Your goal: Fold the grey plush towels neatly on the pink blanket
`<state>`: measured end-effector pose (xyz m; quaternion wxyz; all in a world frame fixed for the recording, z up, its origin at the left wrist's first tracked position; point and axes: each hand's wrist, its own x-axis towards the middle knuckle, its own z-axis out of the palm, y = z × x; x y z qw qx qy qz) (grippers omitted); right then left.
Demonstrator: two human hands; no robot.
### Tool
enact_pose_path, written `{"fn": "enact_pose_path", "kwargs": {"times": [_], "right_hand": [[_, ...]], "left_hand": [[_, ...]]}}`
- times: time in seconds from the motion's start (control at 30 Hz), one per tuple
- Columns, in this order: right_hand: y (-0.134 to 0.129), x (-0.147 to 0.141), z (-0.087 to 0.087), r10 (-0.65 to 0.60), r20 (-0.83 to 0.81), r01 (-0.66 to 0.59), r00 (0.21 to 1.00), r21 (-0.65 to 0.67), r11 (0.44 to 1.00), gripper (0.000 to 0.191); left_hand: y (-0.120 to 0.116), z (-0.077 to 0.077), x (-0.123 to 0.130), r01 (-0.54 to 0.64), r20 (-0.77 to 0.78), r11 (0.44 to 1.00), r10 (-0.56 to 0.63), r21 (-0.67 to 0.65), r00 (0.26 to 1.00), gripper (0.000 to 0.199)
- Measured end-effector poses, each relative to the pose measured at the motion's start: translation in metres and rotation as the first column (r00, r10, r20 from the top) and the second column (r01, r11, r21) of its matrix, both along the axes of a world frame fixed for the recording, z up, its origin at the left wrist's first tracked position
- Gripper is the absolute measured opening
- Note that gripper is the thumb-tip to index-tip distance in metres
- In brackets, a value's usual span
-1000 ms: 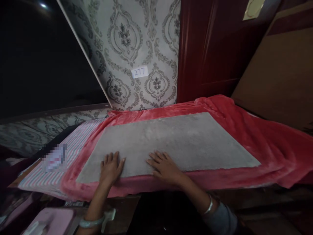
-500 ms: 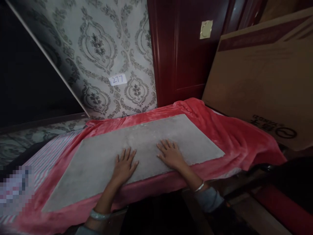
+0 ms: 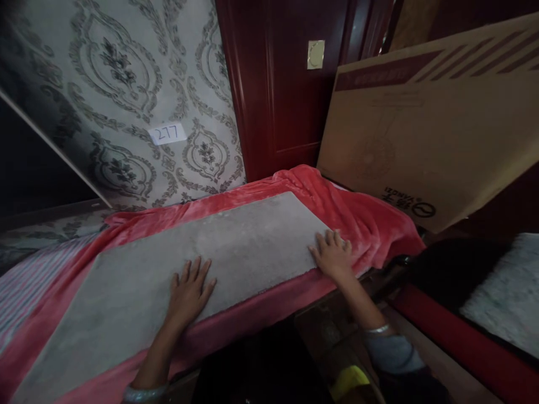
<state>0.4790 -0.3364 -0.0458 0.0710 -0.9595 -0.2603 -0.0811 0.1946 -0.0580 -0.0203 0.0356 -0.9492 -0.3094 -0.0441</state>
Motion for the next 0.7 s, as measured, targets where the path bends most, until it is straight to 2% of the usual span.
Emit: {"fn": "enact_pose_path", "kwargs": {"times": [0.1, 0.17, 0.23, 0.3, 0.43, 0.57, 0.7], "right_hand": [[0.047, -0.004, 0.028, 0.162, -0.033, -0.161, 0.986, 0.026, 0.987, 0.062], [0.082, -0.006, 0.038, 0.278, -0.035, -0.277, 0.96, 0.035, 0.96, 0.061], [0.107, -0.005, 0.037, 0.341, -0.06, -0.341, 0.938, 0.019, 0.94, 0.061], [0.118, -0.002, 0.031, 0.352, -0.094, -0.354, 0.931, -0.009, 0.935, 0.062], [0.102, 0.011, 0.018, 0.273, -0.094, -0.277, 0.958, -0.034, 0.96, 0.065], [0.059, 0.023, 0.011, 0.067, -0.059, -0.07, 0.996, -0.05, 0.996, 0.066], [0.013, 0.03, 0.0, -0.108, -0.027, 0.107, 0.994, -0.047, 0.993, 0.067]], "left_hand": [[0.0, 0.0, 0.001, -0.002, 0.008, 1.0, 0.002, 0.009, 1.0, 0.058], [0.0, 0.001, 0.001, -0.011, -0.001, 1.0, 0.011, 0.008, 1.0, 0.058], [0.0, 0.002, 0.001, -0.016, -0.009, 1.0, 0.017, 0.007, 1.0, 0.058], [0.001, 0.002, 0.002, -0.018, -0.02, 1.0, 0.018, 0.007, 1.0, 0.059], [0.003, 0.001, 0.003, -0.02, -0.052, 1.0, 0.02, 0.017, 0.998, 0.059], [0.005, 0.0, 0.004, -0.027, -0.07, 0.999, 0.029, 0.024, 0.997, 0.059], [0.005, -0.002, 0.004, -0.026, -0.04, 1.0, 0.027, 0.01, 0.999, 0.059]]}}
